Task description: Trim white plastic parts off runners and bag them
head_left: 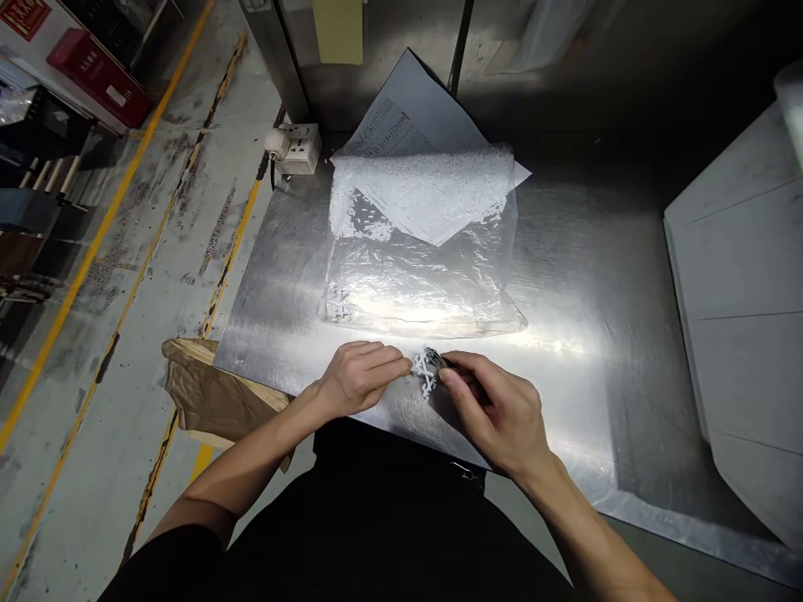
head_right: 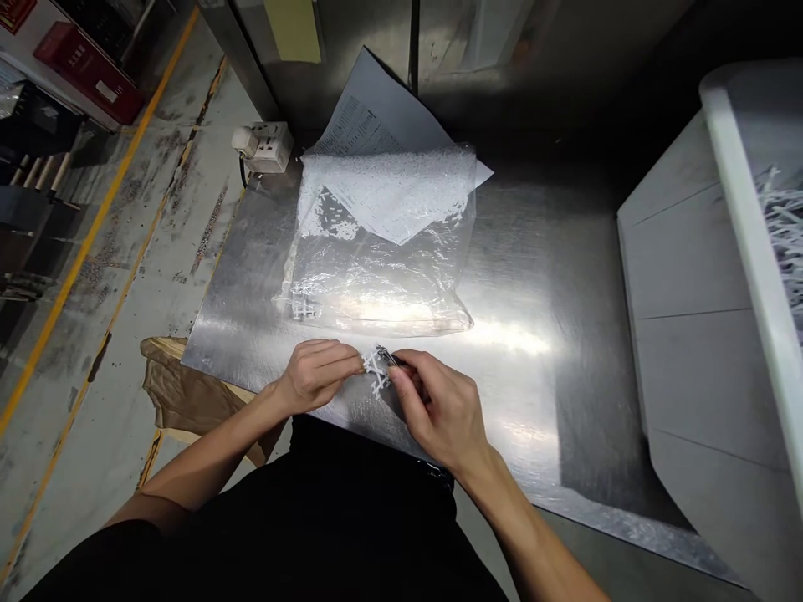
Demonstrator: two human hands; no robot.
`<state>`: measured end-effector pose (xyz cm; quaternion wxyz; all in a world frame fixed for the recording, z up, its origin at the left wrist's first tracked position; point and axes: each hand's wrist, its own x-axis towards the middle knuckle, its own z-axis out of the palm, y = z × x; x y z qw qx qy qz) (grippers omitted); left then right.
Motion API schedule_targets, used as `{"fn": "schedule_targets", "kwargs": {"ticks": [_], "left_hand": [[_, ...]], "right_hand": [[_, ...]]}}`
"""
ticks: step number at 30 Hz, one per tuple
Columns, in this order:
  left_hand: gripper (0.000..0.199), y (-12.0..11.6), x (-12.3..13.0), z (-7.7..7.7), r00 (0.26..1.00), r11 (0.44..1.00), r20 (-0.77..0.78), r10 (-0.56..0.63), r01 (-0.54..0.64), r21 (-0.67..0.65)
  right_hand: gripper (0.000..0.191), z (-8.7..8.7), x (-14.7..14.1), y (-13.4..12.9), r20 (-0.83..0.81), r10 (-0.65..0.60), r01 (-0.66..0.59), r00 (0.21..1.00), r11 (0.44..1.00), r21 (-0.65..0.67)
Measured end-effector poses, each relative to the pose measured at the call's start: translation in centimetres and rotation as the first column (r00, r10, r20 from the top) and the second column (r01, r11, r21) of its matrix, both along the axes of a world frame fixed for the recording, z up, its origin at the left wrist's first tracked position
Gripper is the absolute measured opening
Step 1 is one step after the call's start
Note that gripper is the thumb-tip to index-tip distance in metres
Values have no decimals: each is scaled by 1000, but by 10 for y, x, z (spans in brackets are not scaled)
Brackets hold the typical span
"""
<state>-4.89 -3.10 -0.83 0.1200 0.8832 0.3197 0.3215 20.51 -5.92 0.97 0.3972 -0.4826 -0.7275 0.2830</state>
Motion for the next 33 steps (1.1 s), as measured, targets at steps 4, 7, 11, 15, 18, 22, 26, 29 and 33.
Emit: {"fn": "schedule_targets", "kwargs": {"ticks": [4,7,11,15,18,22,26,29,33], "left_hand": [[25,-1,-1,0,1000,1000,-18,3,-3,-7],[28,-1,-1,0,999,1000,-32,12,-13,-20],[28,4,1,4,996,998,-86,6,-11,-59],[22,10,9,6,995,995,-103,11,-21,-97],[21,11,12,3,997,994,-64,33,-39,-103],[21,11,13,1,997,993,-62,43,-50,-105],[20,10,14,3,996,995,-68,50,-56,-87],[20,10,14,5,995,995,-77,56,-62,-75],[19,10,15,5,994,997,-89,58,-62,-52]], "right_hand": [[10,6,-7,-2,-18,-32,32,999,999,-18],[8,5,-10,-1,-10,-49,49,999,999,-14],[8,0,-9,3,19,-79,79,997,997,-17],[10,-4,-7,7,-4,-118,117,993,988,-98],[12,-5,-8,9,-13,-137,135,990,982,-130],[13,-6,-10,10,-24,-155,150,988,979,-140],[11,-6,-7,8,-100,-156,138,983,976,-169],[12,-5,-5,5,-152,-115,87,982,980,-180],[14,-2,-4,4,-169,-116,82,979,977,-198]]}}
